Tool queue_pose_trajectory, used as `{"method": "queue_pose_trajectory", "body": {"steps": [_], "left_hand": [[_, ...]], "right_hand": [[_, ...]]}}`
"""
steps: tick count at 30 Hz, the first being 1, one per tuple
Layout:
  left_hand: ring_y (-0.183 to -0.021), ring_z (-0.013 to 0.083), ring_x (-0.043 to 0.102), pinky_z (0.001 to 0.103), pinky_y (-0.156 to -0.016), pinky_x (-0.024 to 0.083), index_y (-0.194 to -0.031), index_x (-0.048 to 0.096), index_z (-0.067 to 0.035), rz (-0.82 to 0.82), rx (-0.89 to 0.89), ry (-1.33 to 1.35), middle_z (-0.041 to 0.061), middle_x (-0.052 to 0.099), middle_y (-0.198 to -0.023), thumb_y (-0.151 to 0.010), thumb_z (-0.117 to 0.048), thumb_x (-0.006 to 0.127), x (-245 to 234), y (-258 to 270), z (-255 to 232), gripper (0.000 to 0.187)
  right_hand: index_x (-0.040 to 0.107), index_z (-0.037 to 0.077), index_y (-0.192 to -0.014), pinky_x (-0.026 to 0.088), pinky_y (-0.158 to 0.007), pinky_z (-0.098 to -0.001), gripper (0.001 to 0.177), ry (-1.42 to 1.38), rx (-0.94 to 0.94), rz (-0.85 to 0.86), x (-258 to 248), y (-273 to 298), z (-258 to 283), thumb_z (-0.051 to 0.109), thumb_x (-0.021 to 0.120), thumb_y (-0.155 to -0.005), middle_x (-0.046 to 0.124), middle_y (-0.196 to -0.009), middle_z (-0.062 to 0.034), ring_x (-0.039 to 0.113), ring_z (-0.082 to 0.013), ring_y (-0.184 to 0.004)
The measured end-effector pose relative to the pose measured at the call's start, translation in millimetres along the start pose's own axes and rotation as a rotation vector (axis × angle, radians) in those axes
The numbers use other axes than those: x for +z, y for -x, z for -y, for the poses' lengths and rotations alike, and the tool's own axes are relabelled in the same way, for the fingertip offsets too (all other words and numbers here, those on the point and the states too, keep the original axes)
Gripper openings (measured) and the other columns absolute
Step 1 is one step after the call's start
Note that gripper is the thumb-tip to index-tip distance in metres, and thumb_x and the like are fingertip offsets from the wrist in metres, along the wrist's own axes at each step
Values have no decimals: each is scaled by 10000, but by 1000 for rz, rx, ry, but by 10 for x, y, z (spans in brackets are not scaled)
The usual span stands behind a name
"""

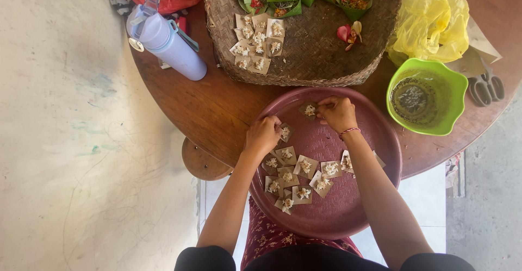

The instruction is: The person assembles small square packets by placing a white granular substance onto them and arranging them in a woven basket. The person then gathers remaining items, including a plastic bag and a green bowl, and carries them away.

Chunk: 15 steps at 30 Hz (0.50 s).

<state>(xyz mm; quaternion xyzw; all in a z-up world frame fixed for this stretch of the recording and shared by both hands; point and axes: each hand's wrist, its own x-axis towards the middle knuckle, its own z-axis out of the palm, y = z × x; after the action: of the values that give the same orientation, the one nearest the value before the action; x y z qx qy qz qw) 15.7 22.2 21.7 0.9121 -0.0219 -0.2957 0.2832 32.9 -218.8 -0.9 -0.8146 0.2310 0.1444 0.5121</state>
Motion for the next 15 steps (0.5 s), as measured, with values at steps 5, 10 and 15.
{"method": "queue_pose_trajectory", "body": {"steps": [5, 10, 15], "left_hand": [[-946, 193, 732, 408, -902, 534, -1116, 712, -126, 82, -64, 117, 35, 765, -1024, -955, -256, 652, -117, 1, -35, 216], [-897, 124, 718, 353, -860, 545, -1128, 711, -130, 166, -82, 280, 6, 750, -1022, -978, -249, 615, -214, -36, -15, 214], [-660, 97, 584, 278, -690, 535, -1153, 668, -149, 289, -195, 418, 27, 626, -792, -999, -229, 585, -318, -40, 26, 192]], "right_hand": [[706, -93, -1075, 671, -667, -305, 189, -193, 119, 77, -92, -113, -203, -6, 664, -913, 745, -996, -175, 763, -197, -785], [662, -98, -1102, 671, -697, -310, 187, -418, 247, 185, -217, -146, -369, 2, 639, -946, 714, -977, -186, 748, -227, -801], [647, -57, -1051, 654, -724, -319, 119, -564, 258, 323, -356, 29, -197, 22, 610, -971, 698, -930, -159, 723, -212, -777]]}}
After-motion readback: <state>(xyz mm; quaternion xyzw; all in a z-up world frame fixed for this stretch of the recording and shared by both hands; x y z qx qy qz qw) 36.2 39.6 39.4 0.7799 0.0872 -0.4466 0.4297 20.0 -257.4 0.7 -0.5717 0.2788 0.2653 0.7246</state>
